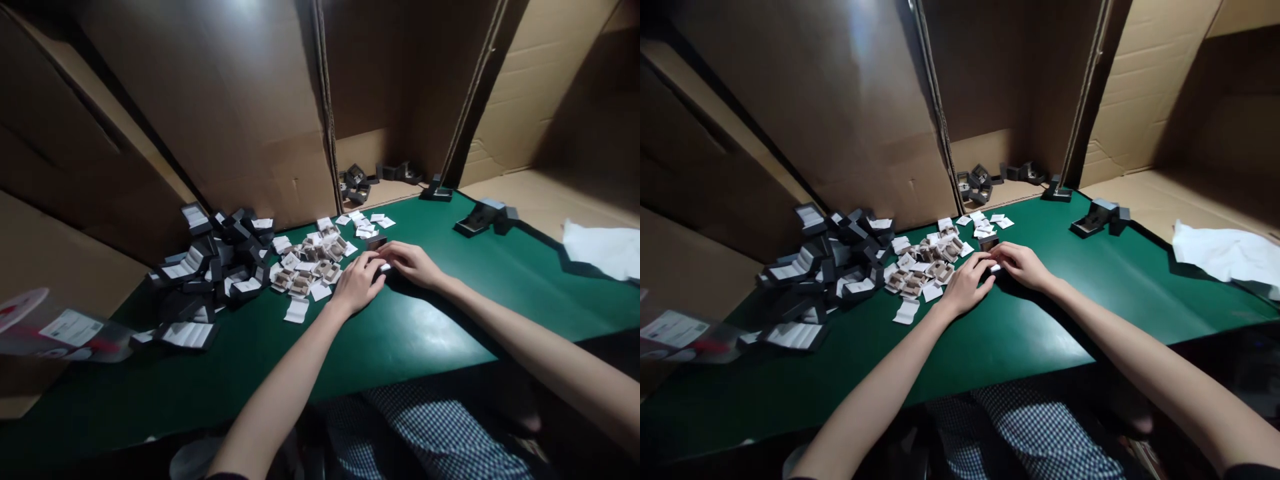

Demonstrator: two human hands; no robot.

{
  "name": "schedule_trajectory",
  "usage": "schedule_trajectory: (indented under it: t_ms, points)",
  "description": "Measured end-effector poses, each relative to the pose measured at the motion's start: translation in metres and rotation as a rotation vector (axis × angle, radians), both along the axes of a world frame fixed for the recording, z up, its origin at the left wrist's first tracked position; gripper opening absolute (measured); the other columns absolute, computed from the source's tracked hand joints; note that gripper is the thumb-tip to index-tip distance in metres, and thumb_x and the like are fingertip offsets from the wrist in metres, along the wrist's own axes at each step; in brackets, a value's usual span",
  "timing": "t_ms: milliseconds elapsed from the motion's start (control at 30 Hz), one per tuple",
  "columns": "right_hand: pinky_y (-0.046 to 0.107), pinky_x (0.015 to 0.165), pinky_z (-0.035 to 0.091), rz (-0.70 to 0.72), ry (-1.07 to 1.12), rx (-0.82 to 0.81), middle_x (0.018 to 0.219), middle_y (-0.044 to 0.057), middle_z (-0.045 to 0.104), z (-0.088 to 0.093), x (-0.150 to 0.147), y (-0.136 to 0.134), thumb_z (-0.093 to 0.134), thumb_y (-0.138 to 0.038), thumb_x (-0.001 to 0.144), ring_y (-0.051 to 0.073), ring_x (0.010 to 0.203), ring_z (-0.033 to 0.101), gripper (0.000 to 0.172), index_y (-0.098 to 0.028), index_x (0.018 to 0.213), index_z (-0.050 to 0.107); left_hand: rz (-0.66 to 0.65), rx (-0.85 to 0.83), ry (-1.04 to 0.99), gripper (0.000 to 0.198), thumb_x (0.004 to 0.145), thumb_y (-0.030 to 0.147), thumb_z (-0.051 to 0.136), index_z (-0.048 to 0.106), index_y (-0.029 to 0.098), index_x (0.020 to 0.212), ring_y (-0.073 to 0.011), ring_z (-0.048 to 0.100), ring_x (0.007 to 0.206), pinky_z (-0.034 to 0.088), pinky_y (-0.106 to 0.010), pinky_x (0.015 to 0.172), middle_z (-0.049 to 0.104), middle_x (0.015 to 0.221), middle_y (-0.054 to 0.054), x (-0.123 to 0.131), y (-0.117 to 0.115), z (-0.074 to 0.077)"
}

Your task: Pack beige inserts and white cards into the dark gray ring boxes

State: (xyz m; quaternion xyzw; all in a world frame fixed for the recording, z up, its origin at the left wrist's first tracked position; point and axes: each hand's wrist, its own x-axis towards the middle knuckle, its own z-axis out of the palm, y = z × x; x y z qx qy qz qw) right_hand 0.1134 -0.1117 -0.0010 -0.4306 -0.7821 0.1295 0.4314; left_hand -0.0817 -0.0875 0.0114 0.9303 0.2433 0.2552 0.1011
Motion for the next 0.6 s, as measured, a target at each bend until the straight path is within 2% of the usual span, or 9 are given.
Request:
schedule_trajectory:
  t_ms: [200,400,500,600]
  points:
    - [0.032,0.08,0.051,-0.013,-0.03,0.021,0.101,0.009,0.066,0.0,0.003,0.002,0.043,-0.017,0.088,0.018,0.091,0.063,0.021,-0.019,0.098,0.061,-0.002,0.019,0.027,0.03,0.087,0.023,0.05,0.05,0.021,0.116,-0.0233,0.052,0.116,0.047,-0.039,0.097,0.049,0.128,-0.008,0.001,0.002,0.002]
    - [0.026,0.071,0.052,-0.061,-0.109,0.151,0.098,0.008,0.068,-0.003,0.0,-0.001,0.045,-0.011,0.082,0.016,0.083,0.065,0.022,-0.019,0.093,0.063,0.002,0.089,0.054,0.023,0.083,0.019,0.054,0.055,0.019,0.107,-0.0225,0.053,0.109,0.05,-0.036,0.09,0.052,0.123,-0.008,0.001,0.002,-0.001]
    - [0.023,0.062,0.05,-0.131,-0.234,0.263,0.098,0.007,0.069,-0.004,-0.004,0.0,0.045,-0.011,0.082,0.014,0.076,0.066,0.023,-0.02,0.09,0.065,0.01,0.144,0.076,0.019,0.082,0.016,0.055,0.059,0.019,0.1,-0.0215,0.054,0.106,0.051,-0.033,0.086,0.054,0.118,-0.008,0.004,0.003,0.001]
    - [0.021,0.056,0.048,-0.153,-0.418,0.382,0.104,0.007,0.069,0.002,-0.008,-0.011,0.046,-0.011,0.083,0.012,0.071,0.066,0.023,-0.021,0.087,0.065,-0.008,0.219,0.068,0.02,0.084,0.012,0.05,0.061,0.02,0.1,-0.02,0.056,0.103,0.052,-0.033,0.083,0.058,0.114,-0.007,-0.003,-0.007,0.014]
